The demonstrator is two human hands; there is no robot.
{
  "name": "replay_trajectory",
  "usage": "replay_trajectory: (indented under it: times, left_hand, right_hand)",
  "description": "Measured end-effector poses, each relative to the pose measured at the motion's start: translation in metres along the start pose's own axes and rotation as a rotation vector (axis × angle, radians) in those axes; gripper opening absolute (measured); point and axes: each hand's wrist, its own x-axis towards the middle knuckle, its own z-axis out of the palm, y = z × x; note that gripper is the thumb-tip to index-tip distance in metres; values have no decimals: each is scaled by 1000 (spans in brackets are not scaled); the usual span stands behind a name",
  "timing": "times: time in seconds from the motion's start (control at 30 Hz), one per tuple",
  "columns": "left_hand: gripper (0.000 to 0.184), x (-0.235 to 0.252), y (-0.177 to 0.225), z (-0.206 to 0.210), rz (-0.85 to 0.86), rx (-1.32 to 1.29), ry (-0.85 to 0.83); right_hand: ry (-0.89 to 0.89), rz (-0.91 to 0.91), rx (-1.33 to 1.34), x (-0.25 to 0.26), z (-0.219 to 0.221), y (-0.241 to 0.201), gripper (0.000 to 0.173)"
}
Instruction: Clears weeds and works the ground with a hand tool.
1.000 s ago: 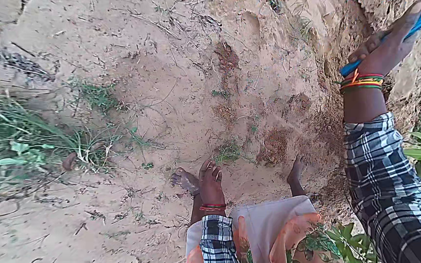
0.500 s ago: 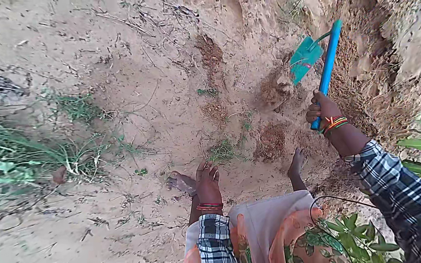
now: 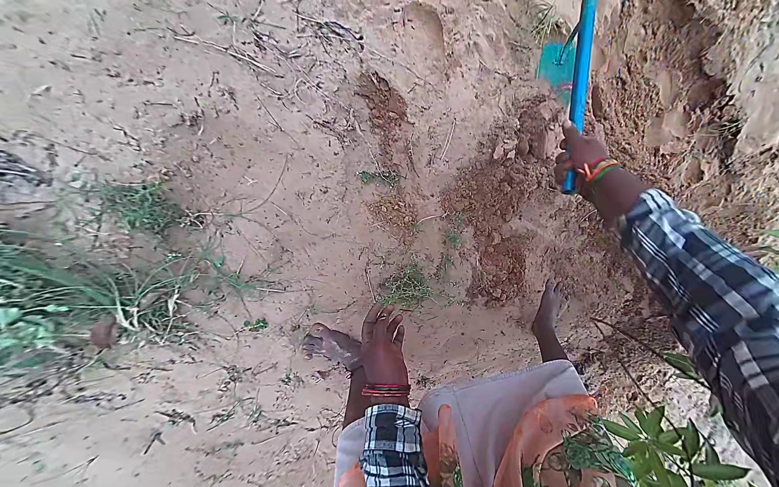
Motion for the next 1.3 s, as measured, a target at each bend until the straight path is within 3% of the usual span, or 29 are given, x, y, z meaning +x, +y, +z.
replay_trajectory:
  times: [0.07, 0.2, 0.33, 0.4, 0.5, 0.57, 0.67, 0.77, 0.87, 0.93, 1.13, 1.2, 1.27, 1.3]
  left_hand:
    - [32, -1, 2, -7, -5, 0, 14]
    - [33, 1, -1, -9, -5, -2, 1]
    - [34, -2, -5, -9, -33, 22, 6]
    - [33, -3, -6, -8, -31, 22, 7]
    - [32, -3, -4, -7, -26, -2, 4]
    - [33, -5, -2, -7, -35, -23, 5]
    - [32, -3, 4, -15, -29, -20, 14]
    - [34, -4, 1, -13, -35, -32, -1]
    - [33, -5, 1, -13, -35, -36, -3]
    - [32, -7, 0, -10, -36, -42, -17]
    - [51, -7, -5, -26, 71, -201, -330]
    - [16, -8, -7, -25, 43, -402, -96]
    - [33, -1, -13, -30, -7, -509, 132]
    - [35, 1, -16, -35, -28, -524, 196]
  right_hand:
    - [-79, 28, -49, -35, -23, 4, 45]
    - [114, -227, -127, -47, -68, -13, 42]
    - [295, -496, 174, -23, -74, -24, 42]
    - [363, -458, 154, -11, -64, 4, 46]
    - [295, -104, -85, -27, -45, 85, 55]
    - [213, 90, -59, -46, -48, 127, 52]
    - [251, 85, 2, -63, -53, 147, 46]
    - [268, -122, -149, -66, -39, 123, 47]
    - [60, -343, -125, -89, 13, 90, 41]
    - [-163, -378, -146, -128, 48, 86, 40]
    - [-981, -294, -572, -250, 118, 152, 49]
    - [-1175, -257, -727, -259, 136, 161, 52]
    - [-1109, -78, -841, -245, 159, 135, 51]
    - [-967, -143, -809, -221, 167, 139, 48]
